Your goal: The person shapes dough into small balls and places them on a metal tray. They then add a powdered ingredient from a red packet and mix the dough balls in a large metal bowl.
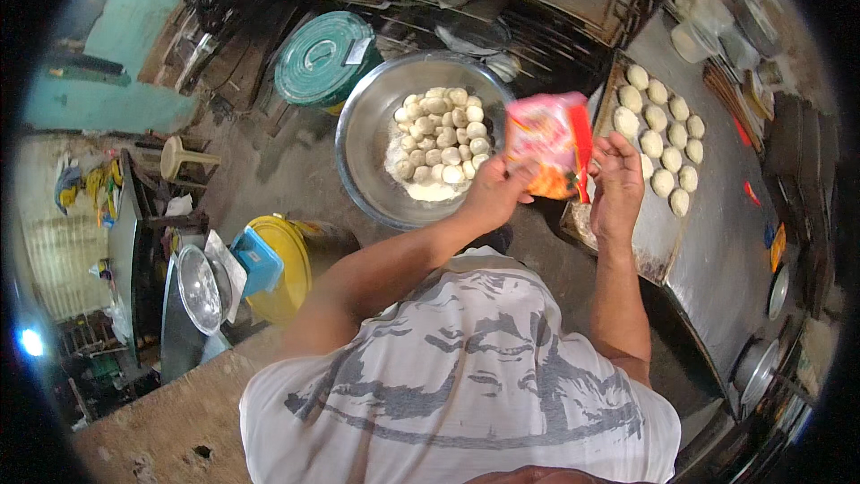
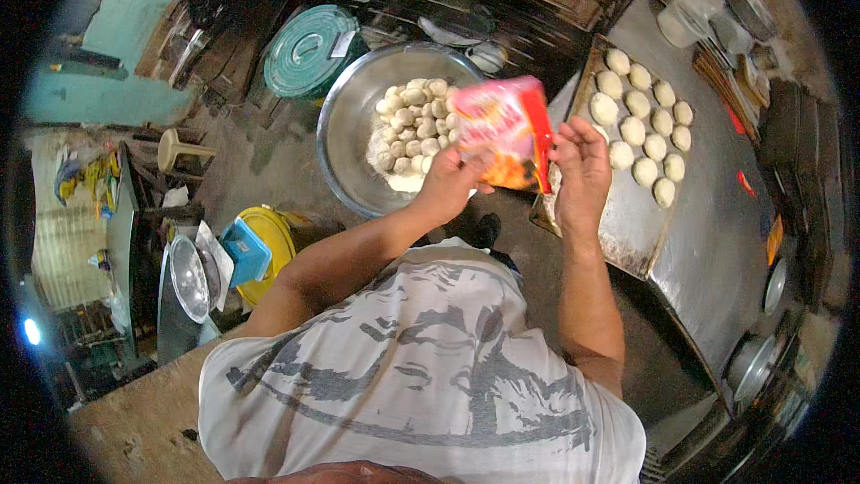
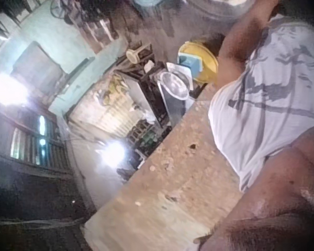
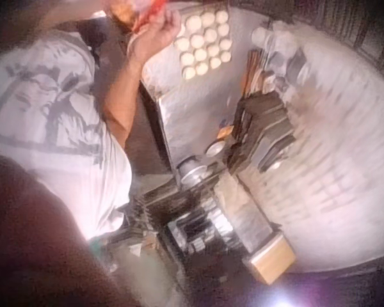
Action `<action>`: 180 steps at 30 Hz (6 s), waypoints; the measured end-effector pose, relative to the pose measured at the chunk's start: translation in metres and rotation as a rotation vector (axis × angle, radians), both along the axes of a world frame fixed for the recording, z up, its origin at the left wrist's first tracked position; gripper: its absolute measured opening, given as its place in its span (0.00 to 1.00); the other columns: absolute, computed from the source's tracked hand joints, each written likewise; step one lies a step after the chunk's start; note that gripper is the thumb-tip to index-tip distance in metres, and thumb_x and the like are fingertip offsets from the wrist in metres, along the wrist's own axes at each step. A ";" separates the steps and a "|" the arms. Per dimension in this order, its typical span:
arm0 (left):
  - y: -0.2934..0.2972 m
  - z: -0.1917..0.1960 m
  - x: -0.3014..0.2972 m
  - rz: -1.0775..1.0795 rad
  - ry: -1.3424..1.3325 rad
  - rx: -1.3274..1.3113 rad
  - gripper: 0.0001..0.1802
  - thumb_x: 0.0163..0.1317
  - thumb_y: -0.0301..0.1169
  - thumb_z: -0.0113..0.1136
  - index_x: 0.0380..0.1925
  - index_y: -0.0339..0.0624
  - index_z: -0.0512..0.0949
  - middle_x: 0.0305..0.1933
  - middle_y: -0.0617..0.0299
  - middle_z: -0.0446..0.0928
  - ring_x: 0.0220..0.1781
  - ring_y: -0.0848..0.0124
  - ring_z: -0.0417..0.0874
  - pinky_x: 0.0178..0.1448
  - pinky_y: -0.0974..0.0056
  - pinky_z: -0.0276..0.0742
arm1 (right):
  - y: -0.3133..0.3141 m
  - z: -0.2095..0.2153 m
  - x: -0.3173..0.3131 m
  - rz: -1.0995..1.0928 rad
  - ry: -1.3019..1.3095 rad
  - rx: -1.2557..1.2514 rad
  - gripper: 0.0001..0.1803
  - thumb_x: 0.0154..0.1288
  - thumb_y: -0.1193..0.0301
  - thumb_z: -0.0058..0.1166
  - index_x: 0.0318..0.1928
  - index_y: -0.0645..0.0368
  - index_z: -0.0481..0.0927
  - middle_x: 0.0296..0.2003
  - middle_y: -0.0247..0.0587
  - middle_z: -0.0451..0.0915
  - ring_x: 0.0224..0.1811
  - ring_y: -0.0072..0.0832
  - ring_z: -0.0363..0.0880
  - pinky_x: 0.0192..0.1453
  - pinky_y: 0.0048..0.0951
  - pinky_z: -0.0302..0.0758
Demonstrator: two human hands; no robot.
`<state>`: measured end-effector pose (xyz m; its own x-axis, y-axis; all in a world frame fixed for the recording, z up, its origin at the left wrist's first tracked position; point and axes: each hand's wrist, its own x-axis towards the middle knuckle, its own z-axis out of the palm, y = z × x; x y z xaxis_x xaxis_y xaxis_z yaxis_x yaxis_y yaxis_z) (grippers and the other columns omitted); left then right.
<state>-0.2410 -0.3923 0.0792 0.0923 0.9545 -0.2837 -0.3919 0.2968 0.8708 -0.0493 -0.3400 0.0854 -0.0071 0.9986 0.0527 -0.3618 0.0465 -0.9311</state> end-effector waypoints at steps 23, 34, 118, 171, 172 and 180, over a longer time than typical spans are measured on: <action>-0.275 -0.328 -0.393 0.665 0.820 -0.532 0.10 0.70 0.29 0.58 0.46 0.37 0.82 0.35 0.61 0.81 0.37 0.71 0.82 0.41 0.65 0.78 | -0.023 -0.088 -0.112 -0.129 -0.549 -0.053 0.17 0.65 0.79 0.59 0.55 0.64 0.76 0.47 0.39 0.84 0.47 0.25 0.82 0.54 0.29 0.78; -0.286 -0.406 -0.444 0.281 0.693 -0.721 0.08 0.68 0.34 0.60 0.38 0.41 0.80 0.28 0.63 0.77 0.23 0.70 0.75 0.27 0.64 0.70 | 0.045 -0.078 -0.140 0.022 -0.674 0.046 0.16 0.66 0.73 0.64 0.52 0.62 0.79 0.43 0.33 0.85 0.41 0.20 0.80 0.48 0.26 0.77; -0.313 -0.337 -0.328 0.427 0.500 -0.907 0.08 0.61 0.32 0.64 0.30 0.39 0.81 0.24 0.67 0.78 0.27 0.74 0.77 0.32 0.63 0.72 | 0.113 -0.095 -0.165 0.302 -0.527 -0.097 0.19 0.63 0.79 0.63 0.55 0.63 0.78 0.46 0.37 0.85 0.44 0.24 0.83 0.52 0.29 0.80; -0.271 -0.306 -0.327 0.449 0.326 -0.857 0.09 0.73 0.33 0.57 0.45 0.40 0.77 0.29 0.66 0.75 0.26 0.75 0.74 0.27 0.68 0.69 | 0.057 -0.113 -0.197 0.447 -0.537 -0.187 0.19 0.64 0.80 0.62 0.56 0.61 0.78 0.47 0.36 0.84 0.45 0.21 0.82 0.53 0.28 0.79; -0.273 -0.306 -0.329 0.475 0.317 -0.875 0.09 0.73 0.33 0.57 0.44 0.40 0.77 0.29 0.66 0.75 0.26 0.75 0.74 0.27 0.69 0.70 | 0.061 -0.111 -0.190 0.435 -0.485 -0.186 0.19 0.64 0.80 0.62 0.56 0.61 0.78 0.47 0.36 0.84 0.45 0.21 0.82 0.53 0.28 0.79; -0.283 -0.321 -0.348 0.321 0.473 -0.830 0.05 0.70 0.31 0.59 0.42 0.43 0.77 0.30 0.65 0.77 0.30 0.75 0.77 0.29 0.69 0.72 | 0.088 -0.098 -0.132 0.386 -0.651 -0.120 0.19 0.62 0.81 0.62 0.54 0.61 0.79 0.45 0.32 0.84 0.46 0.20 0.80 0.54 0.27 0.77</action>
<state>-0.5889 -0.6756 -0.2422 -0.4285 0.3983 -0.8110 -0.2268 0.8214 0.5233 -0.1815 -0.2525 -0.0124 -0.3489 0.9177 -0.1898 0.2910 -0.0864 -0.9528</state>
